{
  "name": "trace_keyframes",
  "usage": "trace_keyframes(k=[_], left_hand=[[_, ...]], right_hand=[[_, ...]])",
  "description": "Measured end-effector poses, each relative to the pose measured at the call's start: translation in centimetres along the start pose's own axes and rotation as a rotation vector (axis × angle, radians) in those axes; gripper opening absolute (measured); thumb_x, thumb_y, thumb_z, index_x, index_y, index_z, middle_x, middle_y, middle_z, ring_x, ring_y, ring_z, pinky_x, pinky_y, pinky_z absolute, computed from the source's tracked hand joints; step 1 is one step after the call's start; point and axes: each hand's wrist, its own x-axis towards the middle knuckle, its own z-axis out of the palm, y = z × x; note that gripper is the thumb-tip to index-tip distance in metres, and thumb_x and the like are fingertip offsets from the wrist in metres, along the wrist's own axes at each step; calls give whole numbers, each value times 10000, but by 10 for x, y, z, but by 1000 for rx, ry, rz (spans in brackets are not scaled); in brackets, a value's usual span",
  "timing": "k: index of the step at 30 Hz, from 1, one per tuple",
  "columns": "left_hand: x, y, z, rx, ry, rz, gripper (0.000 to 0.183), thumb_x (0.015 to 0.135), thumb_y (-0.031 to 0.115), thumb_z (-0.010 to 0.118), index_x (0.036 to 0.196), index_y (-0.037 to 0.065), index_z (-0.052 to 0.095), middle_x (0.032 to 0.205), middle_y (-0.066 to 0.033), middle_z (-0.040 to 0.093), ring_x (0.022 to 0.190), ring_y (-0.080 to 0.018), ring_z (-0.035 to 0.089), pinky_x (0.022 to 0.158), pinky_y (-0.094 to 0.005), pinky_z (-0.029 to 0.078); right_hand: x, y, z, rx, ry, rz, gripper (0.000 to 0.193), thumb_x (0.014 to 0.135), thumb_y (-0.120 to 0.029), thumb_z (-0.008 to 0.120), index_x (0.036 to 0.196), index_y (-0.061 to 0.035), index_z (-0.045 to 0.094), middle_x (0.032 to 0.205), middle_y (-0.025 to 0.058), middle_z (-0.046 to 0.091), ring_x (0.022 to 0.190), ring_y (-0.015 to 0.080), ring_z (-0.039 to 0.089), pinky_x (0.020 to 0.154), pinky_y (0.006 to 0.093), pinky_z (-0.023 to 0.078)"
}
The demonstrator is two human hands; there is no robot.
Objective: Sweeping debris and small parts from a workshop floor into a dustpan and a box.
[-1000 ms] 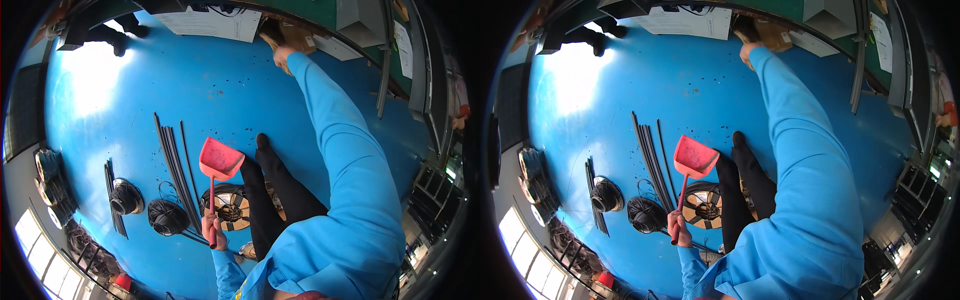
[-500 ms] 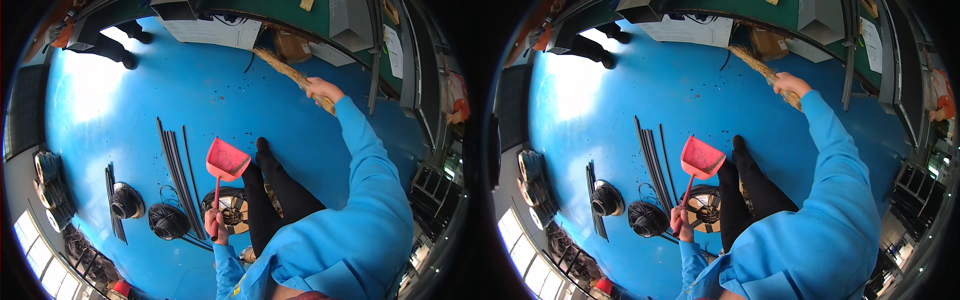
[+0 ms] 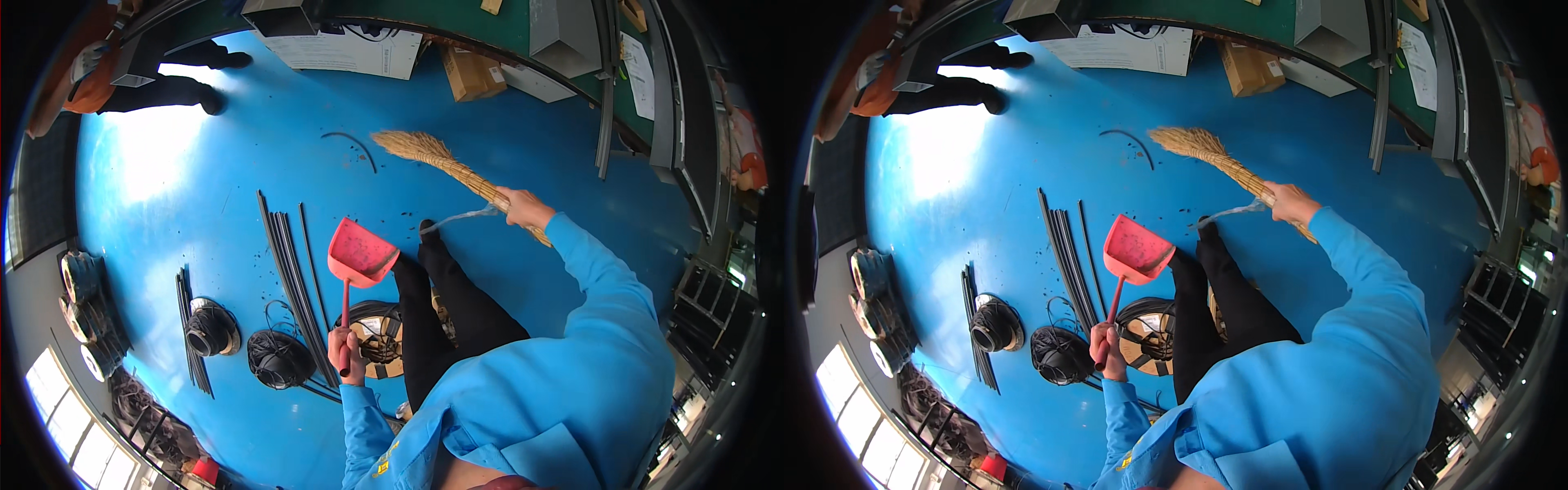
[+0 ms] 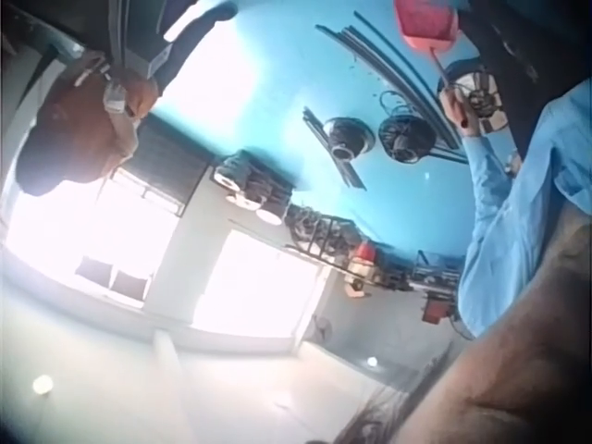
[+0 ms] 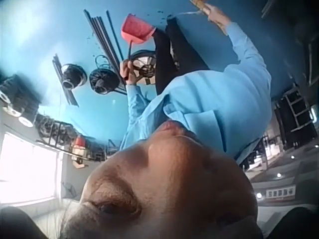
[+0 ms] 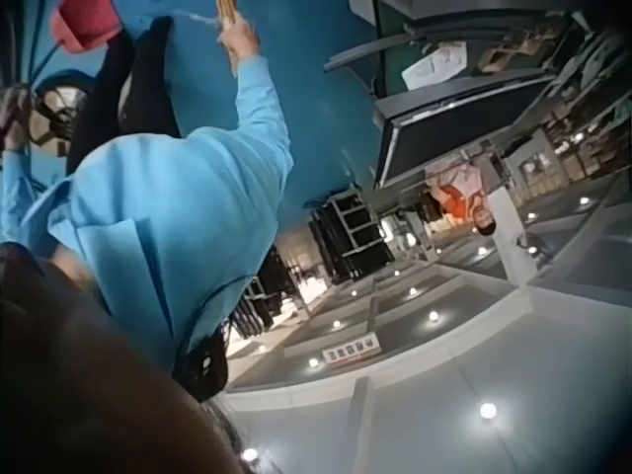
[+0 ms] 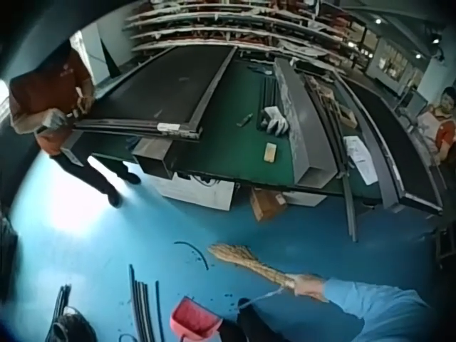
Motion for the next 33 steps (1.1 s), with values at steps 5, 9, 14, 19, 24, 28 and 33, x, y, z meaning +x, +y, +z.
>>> trace_keyframes(k=[5, 9, 14, 19, 24, 28, 33], left_hand=[[4, 13, 5, -8, -28, -68, 116, 804, 82, 551, 720, 9, 514, 806, -85, 528, 743, -202, 469, 756, -300, 398], [-4, 9, 4, 17, -9, -85, 112, 805, 74, 541, 721, 5, 515, 810, -84, 529, 746, -198, 465, 766, -295, 394], [-8, 3, 15, 8, -2, -79, 108, 804, 68, 535, 719, 6, 513, 809, -81, 530, 744, -195, 464, 761, -290, 393], [-22, -1, 5, 6, 83, -124, 102, 801, 65, 536, 718, 9, 514, 809, -77, 533, 745, -190, 465, 755, -285, 391], [-27, -6, 7, -24, 144, -176, 98, 801, 63, 537, 720, 10, 520, 806, -72, 537, 745, -185, 466, 749, -279, 390], [-27, -9, 10, -23, 155, -211, 99, 807, 64, 534, 725, 9, 528, 800, -69, 539, 742, -180, 468, 744, -273, 389], [-24, -20, 12, 8, 154, -216, 107, 819, 74, 529, 735, 8, 537, 784, -63, 538, 730, -171, 465, 737, -264, 388]], right_hand=[[43, -6, -4, -40, 211, -31, 713, 617, -18, 544, 1306, -80, 373, 957, 178, 620, 807, 366, 589, 642, 404, 471], [140, -45, -7, -105, 240, -58, 605, 662, -54, 536, 1251, -48, 401, 989, 198, 606, 840, 382, 583, 662, 424, 471], [215, -71, 55, -103, 351, -139, 483, 686, -65, 525, 1145, 41, 418, 852, 217, 613, 721, 403, 593, 612, 459, 478], [158, -29, 51, 253, -298, -387, 565, 667, -70, 523, 1191, 32, 338, 827, 226, 610, 707, 392, 592, 591, 464, 465], [89, -35, 8, -152, 23, -252, 736, 604, -7, 547, 1309, -105, 359, 915, 181, 625, 734, 364, 596, 600, 425, 470], [131, -90, 2, -344, 135, -281, 671, 653, 1, 514, 1299, -87, 356, 969, 198, 603, 768, 364, 591, 601, 422, 468], [200, -130, 45, -269, 58, -333, 533, 710, -42, 520, 1224, -36, 377, 902, 192, 607, 770, 351, 606, 620, 434, 483]])
